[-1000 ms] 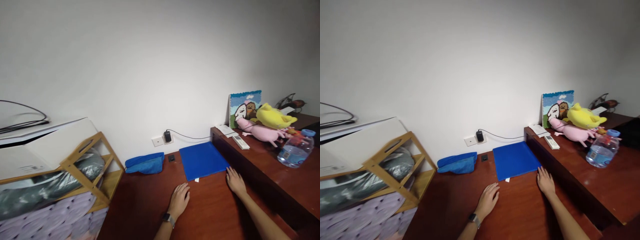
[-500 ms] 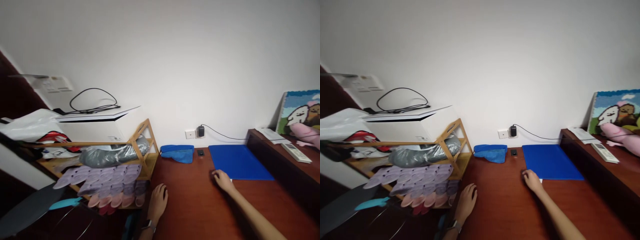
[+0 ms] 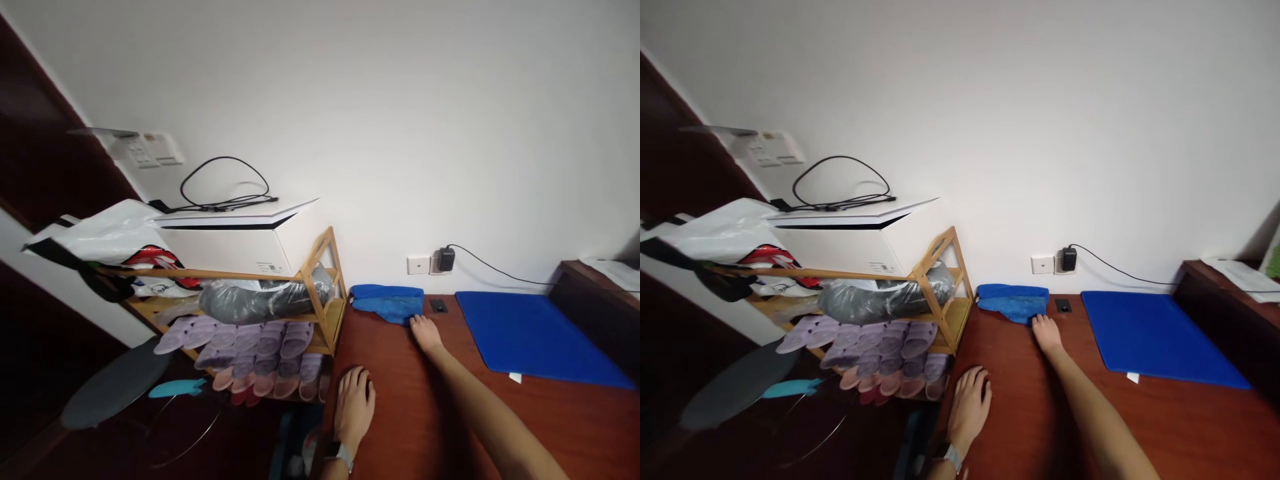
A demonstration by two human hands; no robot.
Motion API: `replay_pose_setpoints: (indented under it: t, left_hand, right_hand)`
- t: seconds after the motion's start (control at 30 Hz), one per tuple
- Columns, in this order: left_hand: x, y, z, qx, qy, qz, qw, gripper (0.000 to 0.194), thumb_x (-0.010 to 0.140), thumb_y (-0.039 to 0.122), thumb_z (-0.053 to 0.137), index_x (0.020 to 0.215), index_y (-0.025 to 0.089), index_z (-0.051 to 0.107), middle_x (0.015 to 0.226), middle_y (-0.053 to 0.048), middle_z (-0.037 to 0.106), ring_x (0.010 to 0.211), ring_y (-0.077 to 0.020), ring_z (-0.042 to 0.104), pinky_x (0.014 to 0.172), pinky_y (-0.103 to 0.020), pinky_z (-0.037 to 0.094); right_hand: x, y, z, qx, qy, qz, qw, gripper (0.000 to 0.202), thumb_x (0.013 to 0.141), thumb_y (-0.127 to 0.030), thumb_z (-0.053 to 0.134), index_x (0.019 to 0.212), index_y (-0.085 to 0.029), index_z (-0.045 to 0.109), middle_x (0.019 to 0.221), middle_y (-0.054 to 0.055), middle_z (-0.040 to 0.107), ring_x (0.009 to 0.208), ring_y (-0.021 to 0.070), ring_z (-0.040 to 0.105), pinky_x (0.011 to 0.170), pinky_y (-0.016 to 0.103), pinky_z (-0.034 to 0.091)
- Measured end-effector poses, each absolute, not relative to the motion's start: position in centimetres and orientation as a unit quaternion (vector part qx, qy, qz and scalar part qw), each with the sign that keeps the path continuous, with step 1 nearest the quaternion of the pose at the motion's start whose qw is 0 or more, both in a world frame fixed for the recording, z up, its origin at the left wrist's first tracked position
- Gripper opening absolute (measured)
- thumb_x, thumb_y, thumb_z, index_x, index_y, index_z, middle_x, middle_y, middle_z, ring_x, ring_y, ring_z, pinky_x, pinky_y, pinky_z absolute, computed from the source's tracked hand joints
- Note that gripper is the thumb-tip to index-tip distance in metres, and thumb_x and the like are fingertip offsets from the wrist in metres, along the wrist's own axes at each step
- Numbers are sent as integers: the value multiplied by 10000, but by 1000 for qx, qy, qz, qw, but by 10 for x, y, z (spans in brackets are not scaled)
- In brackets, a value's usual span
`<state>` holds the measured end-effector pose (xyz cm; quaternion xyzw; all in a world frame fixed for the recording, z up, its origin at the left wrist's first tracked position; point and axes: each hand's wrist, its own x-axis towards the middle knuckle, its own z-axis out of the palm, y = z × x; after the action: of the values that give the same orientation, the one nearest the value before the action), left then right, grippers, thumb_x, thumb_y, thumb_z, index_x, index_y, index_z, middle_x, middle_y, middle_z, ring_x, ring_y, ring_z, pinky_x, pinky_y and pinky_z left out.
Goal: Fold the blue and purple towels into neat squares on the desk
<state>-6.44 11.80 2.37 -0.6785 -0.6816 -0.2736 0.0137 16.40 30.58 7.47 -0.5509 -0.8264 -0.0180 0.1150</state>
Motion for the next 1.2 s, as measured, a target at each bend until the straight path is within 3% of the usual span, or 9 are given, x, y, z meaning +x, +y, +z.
replay_pose_setpoints:
  t: [0.2,0.3,0.4,0.6,0.77,0.87,0.97,1.07,1.2]
  left_hand:
    - [-64,117,25,-681,-678,-277,12,307,979,198,469,1186,238,693,1257,-87,693,1200,-278,624,1077,-484,483]
    - [-64,117,25,-679,-678,-281,17,302,968,183,478,1172,223,697,1242,-89,700,1191,-273,624,1076,-476,479]
    - [-66,119,28,-681,-670,-296,17,282,960,203,499,1153,217,705,1225,-96,710,1188,-278,627,1073,-477,480]
    - [-56,112,56,-648,-658,-377,-66,314,998,354,458,1148,236,707,1161,-95,743,1165,-282,674,1063,-493,508]
    - [11,59,103,-512,-606,-573,-205,476,1081,463,294,1387,217,564,1382,-125,666,1281,-236,644,1048,-382,545]
    - [70,17,141,-509,-537,-643,-197,522,1019,510,501,1455,222,512,1405,-147,638,1292,-271,632,1076,-410,534]
    - [109,-5,178,-587,-532,-598,-121,558,888,408,711,1401,222,597,1393,-171,648,1308,-335,619,1114,-492,510]
    - [109,-11,196,-631,-536,-545,-131,352,933,310,598,1258,226,704,1228,-151,750,1149,-312,719,1016,-476,580]
    - [60,-21,197,-685,-498,-499,-183,272,947,360,578,1106,249,768,1085,-94,810,993,-258,768,924,-398,622]
  right_hand:
    - [152,302,122,-552,-822,-48,130,237,1020,-172,438,1043,-169,675,1075,139,704,990,252,640,828,313,455]
    - [146,295,205,-541,-807,-87,222,312,1075,-272,356,1126,-165,644,1121,149,692,1065,267,616,893,331,437]
    - [144,276,310,-508,-782,-100,347,331,1088,-329,350,1210,-156,603,1066,133,715,973,251,650,839,320,440]
    - [174,198,455,-491,-797,-53,348,214,1008,-268,496,1162,-182,618,788,29,710,696,194,636,676,263,383]
    - [205,122,498,-509,-774,-42,375,201,961,-290,514,1096,-203,635,649,-19,627,586,168,569,615,251,347]
    - [216,83,513,-537,-765,-7,355,166,923,-309,555,1020,-208,645,602,-30,591,546,153,522,587,253,333]
    - [230,55,520,-554,-761,19,337,146,902,-322,574,973,-214,642,576,-38,571,527,144,498,577,254,334]
    - [258,38,521,-568,-748,8,345,145,900,-323,576,967,-210,638,550,-42,559,513,146,491,561,256,338]
    - [318,20,521,-599,-706,-3,377,139,903,-309,582,973,-201,634,524,-50,561,487,146,523,535,251,347]
